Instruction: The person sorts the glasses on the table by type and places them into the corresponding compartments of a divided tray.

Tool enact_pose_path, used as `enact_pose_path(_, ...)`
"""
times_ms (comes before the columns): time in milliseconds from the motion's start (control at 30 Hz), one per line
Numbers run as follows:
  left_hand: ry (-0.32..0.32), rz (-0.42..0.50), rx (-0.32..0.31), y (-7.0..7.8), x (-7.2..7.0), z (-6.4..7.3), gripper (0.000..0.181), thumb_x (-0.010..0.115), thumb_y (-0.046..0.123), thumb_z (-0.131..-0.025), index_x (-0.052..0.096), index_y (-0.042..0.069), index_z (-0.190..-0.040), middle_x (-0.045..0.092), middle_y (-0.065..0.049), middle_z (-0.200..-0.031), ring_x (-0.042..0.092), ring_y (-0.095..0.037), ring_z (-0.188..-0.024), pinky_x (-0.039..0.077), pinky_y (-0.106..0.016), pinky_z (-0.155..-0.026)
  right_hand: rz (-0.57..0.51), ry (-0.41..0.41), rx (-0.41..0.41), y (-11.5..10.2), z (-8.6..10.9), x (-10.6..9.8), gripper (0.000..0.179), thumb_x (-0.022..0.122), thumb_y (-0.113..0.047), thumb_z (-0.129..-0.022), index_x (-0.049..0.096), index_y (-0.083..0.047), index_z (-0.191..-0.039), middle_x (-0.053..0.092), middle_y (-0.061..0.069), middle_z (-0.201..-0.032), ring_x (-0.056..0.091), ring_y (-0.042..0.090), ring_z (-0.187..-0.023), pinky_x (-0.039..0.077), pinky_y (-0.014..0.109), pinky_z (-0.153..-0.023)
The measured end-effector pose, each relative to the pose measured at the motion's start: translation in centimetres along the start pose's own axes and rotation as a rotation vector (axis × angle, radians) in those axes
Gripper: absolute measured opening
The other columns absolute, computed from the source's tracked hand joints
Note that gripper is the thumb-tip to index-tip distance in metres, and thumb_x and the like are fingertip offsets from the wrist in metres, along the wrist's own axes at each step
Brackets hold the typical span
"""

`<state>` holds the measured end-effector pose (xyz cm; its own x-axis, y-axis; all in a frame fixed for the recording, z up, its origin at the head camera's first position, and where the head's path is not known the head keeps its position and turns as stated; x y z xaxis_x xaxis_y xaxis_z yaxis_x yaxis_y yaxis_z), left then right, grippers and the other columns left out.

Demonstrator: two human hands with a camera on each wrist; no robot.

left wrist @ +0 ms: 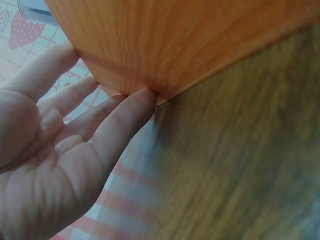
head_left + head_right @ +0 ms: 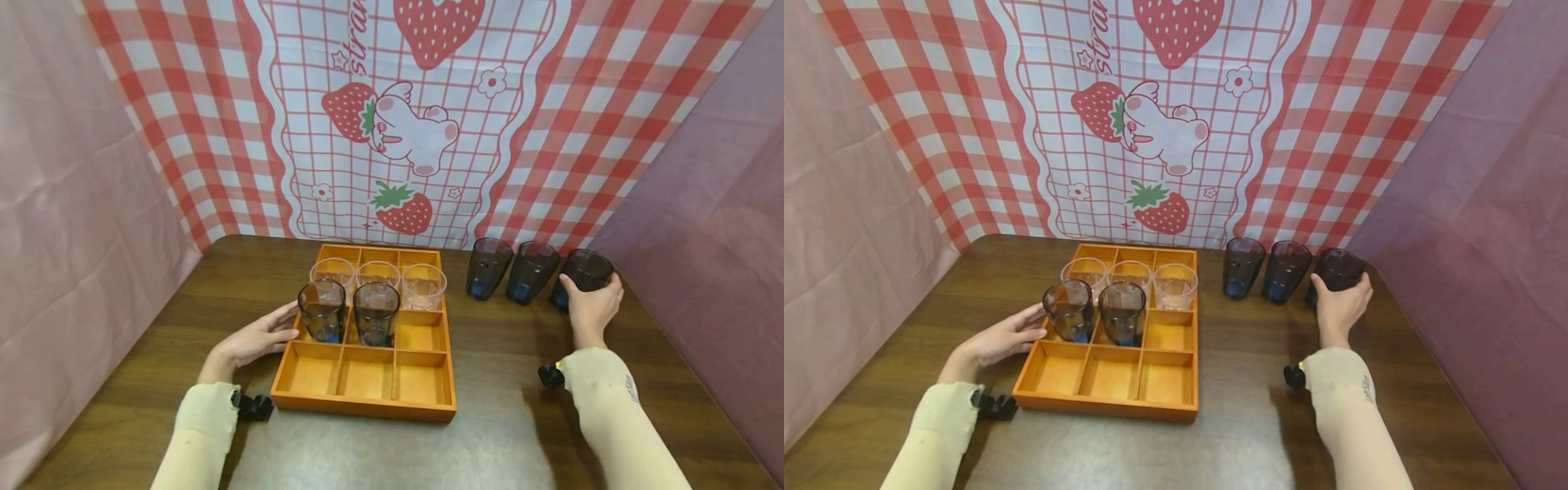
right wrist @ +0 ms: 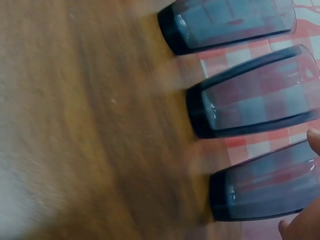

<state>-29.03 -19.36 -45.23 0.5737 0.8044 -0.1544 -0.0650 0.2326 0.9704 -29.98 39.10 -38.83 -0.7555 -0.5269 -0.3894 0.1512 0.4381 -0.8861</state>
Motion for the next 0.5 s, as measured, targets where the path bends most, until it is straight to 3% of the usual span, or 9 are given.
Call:
enact_pose_path(200, 0.001, -0.006, -0.004, 0.0, 0.0, 0.0, 0.077, 0.052, 0.022, -0.101, 0.001, 0.007, -0.157, 0.000, -0.024, -0.162, 0.010, -0.045, -0.147, 0.032, -0.059, -0.113, 0.051, -0.057, 0.026, 0.1, -0.9, 0.0, 0.089, 0.073, -0.029, -0.084, 0.022, 0.002, -0.150, 0.030, 0.024, -0.154, 0.026, 0.038, -0.144, 0.017, 0.044, -0.123)
enact_pose_path(500, 0.001, -0.003, -0.002, -0.1, -0.1, -0.1, 0.076, 0.052, 0.021, -0.101, 0.002, 0.008, -0.157, 0.001, -0.025, -0.161, 0.011, -0.045, -0.147, 0.033, -0.058, -0.112, 0.048, -0.048, 0.045, 0.3, -1.5, 0.0, 0.082, 0.074, -0.027, -0.084, 0.029, 0.001, -0.146, 0.038, 0.022, -0.150, 0.031, 0.039, -0.141, 0.022, 0.043, -0.121)
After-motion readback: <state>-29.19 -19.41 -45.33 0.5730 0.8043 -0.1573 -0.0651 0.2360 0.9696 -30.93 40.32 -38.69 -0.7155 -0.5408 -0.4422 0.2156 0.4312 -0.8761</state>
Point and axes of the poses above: each hand's wrist, its own z-axis away from the middle knuckle, its own x-axis out of the palm, y = z × x, the point moved 5 cm from there along -z, towards the middle knuckle
